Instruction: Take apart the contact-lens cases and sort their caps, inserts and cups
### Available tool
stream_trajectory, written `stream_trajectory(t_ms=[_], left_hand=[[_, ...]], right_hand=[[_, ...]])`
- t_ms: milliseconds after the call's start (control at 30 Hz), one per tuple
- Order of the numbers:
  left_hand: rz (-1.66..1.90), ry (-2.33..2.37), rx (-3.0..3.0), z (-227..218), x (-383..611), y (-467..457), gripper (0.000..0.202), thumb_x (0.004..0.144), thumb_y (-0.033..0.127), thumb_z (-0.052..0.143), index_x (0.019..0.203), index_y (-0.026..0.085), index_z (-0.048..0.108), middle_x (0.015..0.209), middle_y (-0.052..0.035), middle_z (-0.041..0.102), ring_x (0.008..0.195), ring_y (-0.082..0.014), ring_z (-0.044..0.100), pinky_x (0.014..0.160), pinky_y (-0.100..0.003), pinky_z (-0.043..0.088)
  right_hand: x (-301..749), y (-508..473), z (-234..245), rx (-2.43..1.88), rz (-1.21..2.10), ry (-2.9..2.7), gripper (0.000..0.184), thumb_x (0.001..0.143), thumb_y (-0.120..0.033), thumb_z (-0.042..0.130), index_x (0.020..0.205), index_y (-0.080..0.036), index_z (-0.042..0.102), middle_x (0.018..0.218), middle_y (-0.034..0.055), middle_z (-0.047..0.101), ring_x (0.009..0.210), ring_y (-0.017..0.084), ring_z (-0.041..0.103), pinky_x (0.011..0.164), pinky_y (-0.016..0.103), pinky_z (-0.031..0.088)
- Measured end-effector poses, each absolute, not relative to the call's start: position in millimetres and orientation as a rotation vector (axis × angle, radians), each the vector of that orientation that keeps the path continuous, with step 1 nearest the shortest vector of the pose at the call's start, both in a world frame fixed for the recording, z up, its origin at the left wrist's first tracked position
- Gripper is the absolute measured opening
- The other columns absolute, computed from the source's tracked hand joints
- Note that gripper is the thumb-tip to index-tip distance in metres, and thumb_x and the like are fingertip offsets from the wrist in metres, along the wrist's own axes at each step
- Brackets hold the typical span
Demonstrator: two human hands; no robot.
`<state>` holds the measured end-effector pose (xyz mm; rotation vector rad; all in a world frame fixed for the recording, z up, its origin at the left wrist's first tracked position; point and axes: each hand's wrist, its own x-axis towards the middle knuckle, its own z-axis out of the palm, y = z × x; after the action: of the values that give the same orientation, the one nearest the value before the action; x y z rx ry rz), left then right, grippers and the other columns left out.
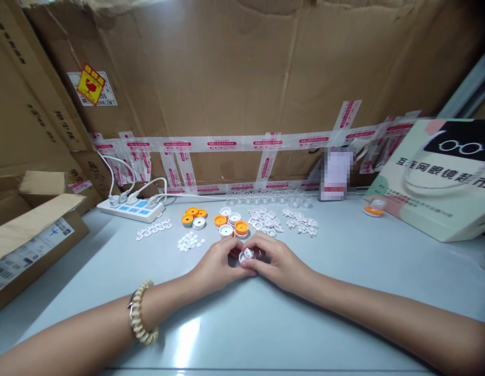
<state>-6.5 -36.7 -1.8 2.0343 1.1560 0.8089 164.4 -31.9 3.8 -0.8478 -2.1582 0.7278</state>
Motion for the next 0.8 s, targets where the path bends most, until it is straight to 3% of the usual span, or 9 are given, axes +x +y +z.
stream_trajectory(t_ms=[300, 500, 633, 800], left_hand=[[0.811, 1.133, 2.040, -3.0, -6.0, -34.2, 0.020, 0.070, 0.026, 0.066, 0.083, 0.013, 0.058, 0.081, -0.0035, 0.059, 0.076, -0.0160, 0.054, 0.068, -0.027, 0.045], [0.857, 1.102, 2.016, -3.3, -6.4, -35.3, 0.029, 0.072, 0.025, 0.064, 0.100, 0.016, 0.059, 0.098, -0.0066, 0.062, 0.090, -0.0189, 0.057, 0.080, -0.031, 0.045], [0.849, 1.145, 1.983, -3.0, -5.6, -35.5, 0.026, 0.072, 0.026, 0.065, 0.094, 0.014, 0.060, 0.093, -0.0063, 0.063, 0.085, -0.0186, 0.059, 0.077, -0.030, 0.047], [0.857, 1.153, 1.992, -3.2, -4.5, -34.9, 0.025, 0.069, 0.022, 0.066, 0.092, 0.014, 0.060, 0.090, -0.0054, 0.064, 0.081, -0.0176, 0.058, 0.074, -0.029, 0.047]], right_hand=[[164.9, -27.8, -2.9, -0.783, 0.766, -2.129, 0.014, 0.082, -0.017, 0.052, 0.091, -0.022, 0.062, 0.088, 0.0037, 0.062, 0.084, 0.017, 0.056, 0.077, 0.031, 0.043], [164.9, -25.7, -4.0, -0.932, 0.882, -2.022, 0.014, 0.076, -0.018, 0.059, 0.090, -0.020, 0.058, 0.080, 0.0002, 0.062, 0.069, 0.013, 0.055, 0.064, 0.026, 0.044], [164.4, -25.5, -5.1, -0.897, 0.854, -2.013, 0.010, 0.077, -0.018, 0.057, 0.086, -0.020, 0.060, 0.080, 0.0007, 0.063, 0.070, 0.014, 0.055, 0.067, 0.027, 0.045], [165.3, -23.7, -6.8, -0.806, 0.704, -1.985, 0.020, 0.081, -0.015, 0.049, 0.093, -0.024, 0.062, 0.088, 0.0035, 0.063, 0.080, 0.017, 0.057, 0.074, 0.032, 0.045]])
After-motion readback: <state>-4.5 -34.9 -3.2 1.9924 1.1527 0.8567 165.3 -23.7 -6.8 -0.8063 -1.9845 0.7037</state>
